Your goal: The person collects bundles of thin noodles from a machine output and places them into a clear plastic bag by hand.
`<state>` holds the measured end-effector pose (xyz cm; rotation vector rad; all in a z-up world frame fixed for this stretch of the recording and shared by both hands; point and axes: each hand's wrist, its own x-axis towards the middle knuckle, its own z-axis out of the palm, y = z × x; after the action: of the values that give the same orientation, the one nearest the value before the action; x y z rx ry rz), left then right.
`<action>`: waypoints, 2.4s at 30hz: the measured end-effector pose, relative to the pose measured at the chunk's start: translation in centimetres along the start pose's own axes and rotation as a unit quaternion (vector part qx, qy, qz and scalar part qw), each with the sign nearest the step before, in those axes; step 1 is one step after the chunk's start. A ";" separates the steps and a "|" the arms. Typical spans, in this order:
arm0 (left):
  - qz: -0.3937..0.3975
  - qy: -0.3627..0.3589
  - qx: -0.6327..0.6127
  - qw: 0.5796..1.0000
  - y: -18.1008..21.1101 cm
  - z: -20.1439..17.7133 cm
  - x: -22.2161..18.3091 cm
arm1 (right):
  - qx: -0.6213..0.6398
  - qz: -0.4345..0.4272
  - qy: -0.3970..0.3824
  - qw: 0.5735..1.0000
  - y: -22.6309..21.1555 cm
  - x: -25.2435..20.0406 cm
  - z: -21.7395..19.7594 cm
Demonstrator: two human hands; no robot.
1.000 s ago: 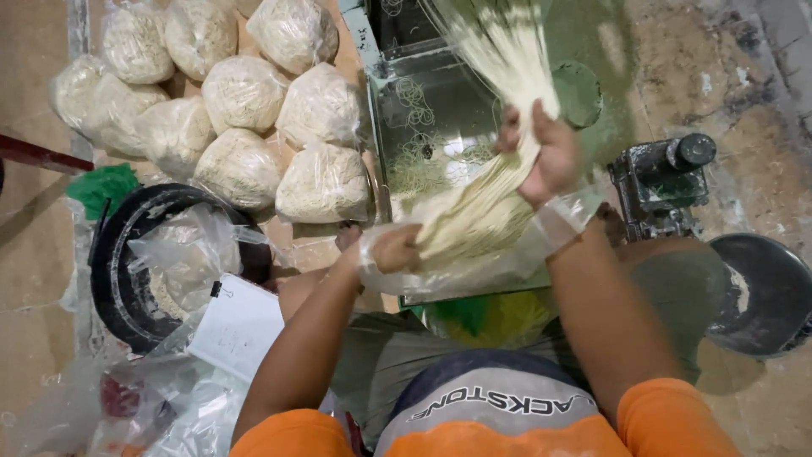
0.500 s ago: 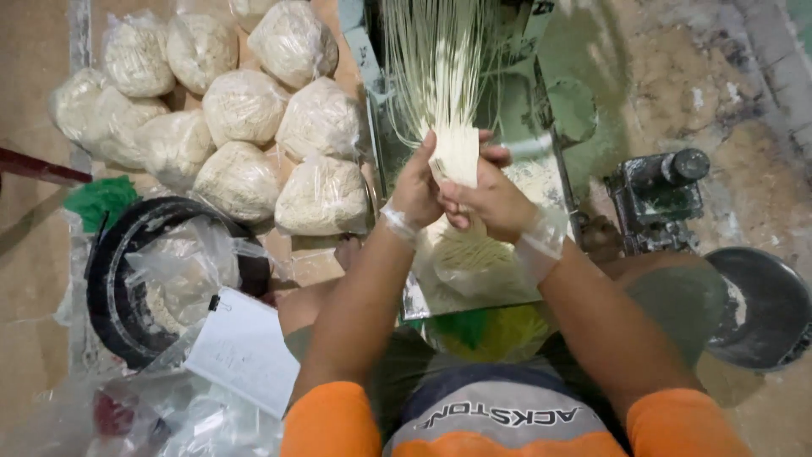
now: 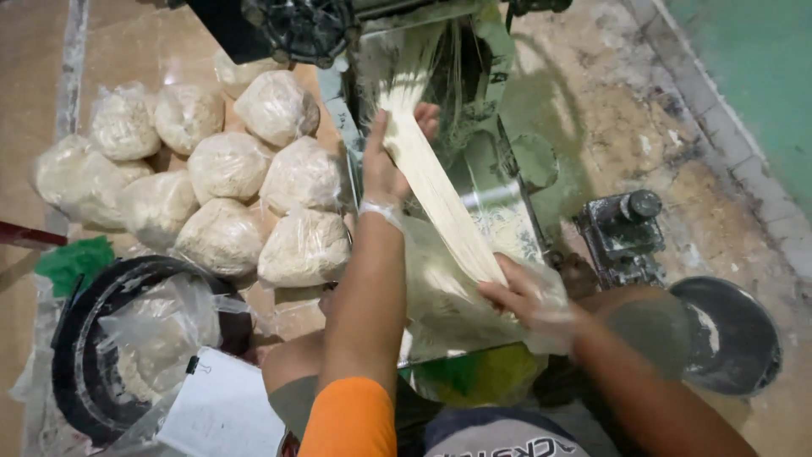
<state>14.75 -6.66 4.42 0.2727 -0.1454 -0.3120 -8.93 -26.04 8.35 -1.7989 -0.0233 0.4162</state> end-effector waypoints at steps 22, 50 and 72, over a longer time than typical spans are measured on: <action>-0.313 -0.101 0.422 0.845 4.9 -1.3 -10.7 | -0.504 0.074 -0.114 0.853 13.4 0.8 -5.6; -0.319 0.262 0.878 0.243 -1.0 11.4 -11.8 | 0.243 -0.230 -0.049 0.941 -4.1 1.3 -4.9; -0.181 -0.033 0.725 0.664 1.5 3.2 -21.0 | -0.668 -0.029 -0.125 0.733 10.2 5.1 4.9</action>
<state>-5.21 0.70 5.81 1.9319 -0.4022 -0.5547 -7.66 -23.06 -3.67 -3.1320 -0.7427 0.6742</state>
